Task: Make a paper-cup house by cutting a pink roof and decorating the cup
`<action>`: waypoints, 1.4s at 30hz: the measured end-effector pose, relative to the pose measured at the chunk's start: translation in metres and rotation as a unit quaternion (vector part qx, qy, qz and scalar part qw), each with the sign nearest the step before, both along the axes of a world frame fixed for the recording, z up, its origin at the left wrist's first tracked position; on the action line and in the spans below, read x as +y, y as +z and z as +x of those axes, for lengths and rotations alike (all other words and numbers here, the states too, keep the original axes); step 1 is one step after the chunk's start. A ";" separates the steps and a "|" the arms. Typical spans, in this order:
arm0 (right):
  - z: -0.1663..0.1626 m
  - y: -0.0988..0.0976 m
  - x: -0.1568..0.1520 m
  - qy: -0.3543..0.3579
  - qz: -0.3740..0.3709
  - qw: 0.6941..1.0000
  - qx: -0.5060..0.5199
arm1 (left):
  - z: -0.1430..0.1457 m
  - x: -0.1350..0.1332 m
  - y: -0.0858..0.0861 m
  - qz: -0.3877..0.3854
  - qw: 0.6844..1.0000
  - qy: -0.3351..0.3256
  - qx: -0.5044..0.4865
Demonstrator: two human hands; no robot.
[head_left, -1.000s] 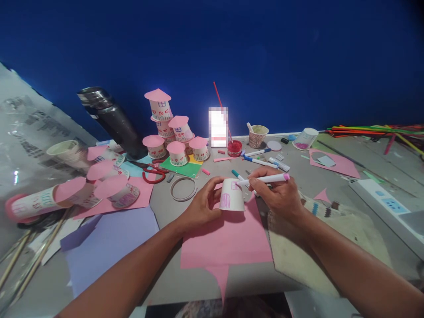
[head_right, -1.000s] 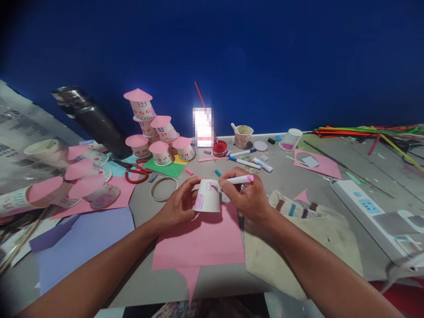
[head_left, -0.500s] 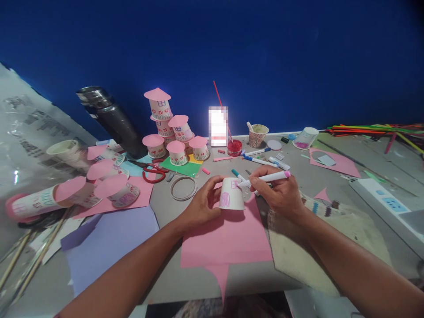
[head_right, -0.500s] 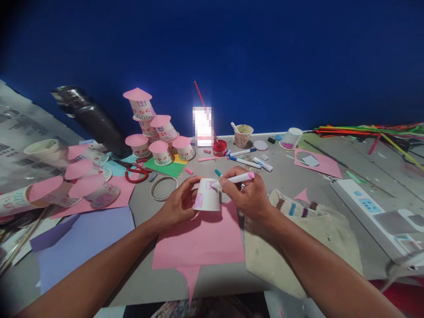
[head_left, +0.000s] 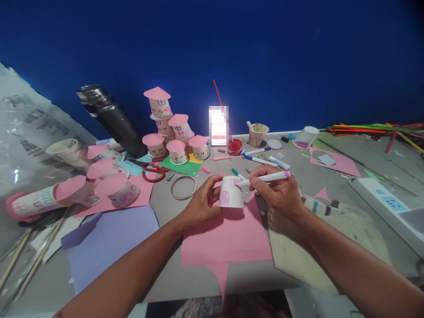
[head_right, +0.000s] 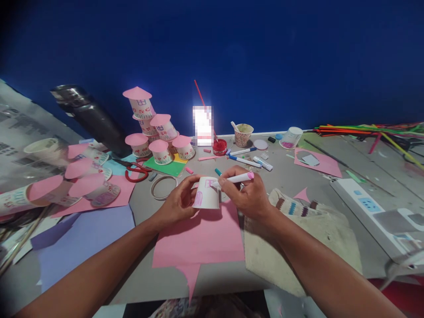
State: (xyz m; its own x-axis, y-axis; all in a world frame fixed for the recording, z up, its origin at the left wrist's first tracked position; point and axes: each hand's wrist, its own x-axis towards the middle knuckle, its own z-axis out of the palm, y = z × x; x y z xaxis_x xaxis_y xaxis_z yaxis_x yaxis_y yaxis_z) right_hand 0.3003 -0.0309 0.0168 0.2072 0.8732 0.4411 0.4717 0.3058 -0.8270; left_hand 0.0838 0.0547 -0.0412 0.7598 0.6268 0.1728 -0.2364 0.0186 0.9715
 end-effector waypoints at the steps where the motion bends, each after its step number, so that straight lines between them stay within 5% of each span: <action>1: 0.000 -0.001 0.000 0.001 -0.002 1.000 0.004 | 0.000 0.000 0.000 -0.003 1.000 -0.001 -0.001; 12: 0.000 -0.006 0.003 -0.005 0.049 0.998 0.045 | -0.001 0.003 -0.007 0.008 1.000 -0.001 -0.001; 23: 0.017 -0.019 0.013 0.109 -0.004 0.974 -0.198 | -0.002 0.003 0.000 0.109 0.992 0.048 0.034; 31: 0.019 -0.026 0.016 0.152 -0.018 0.958 -0.244 | -0.007 0.002 0.004 0.172 0.977 0.086 0.088; 42: 0.022 -0.015 0.015 0.141 -0.055 0.986 -0.069 | -0.004 0.006 0.001 -0.005 0.999 0.040 -0.006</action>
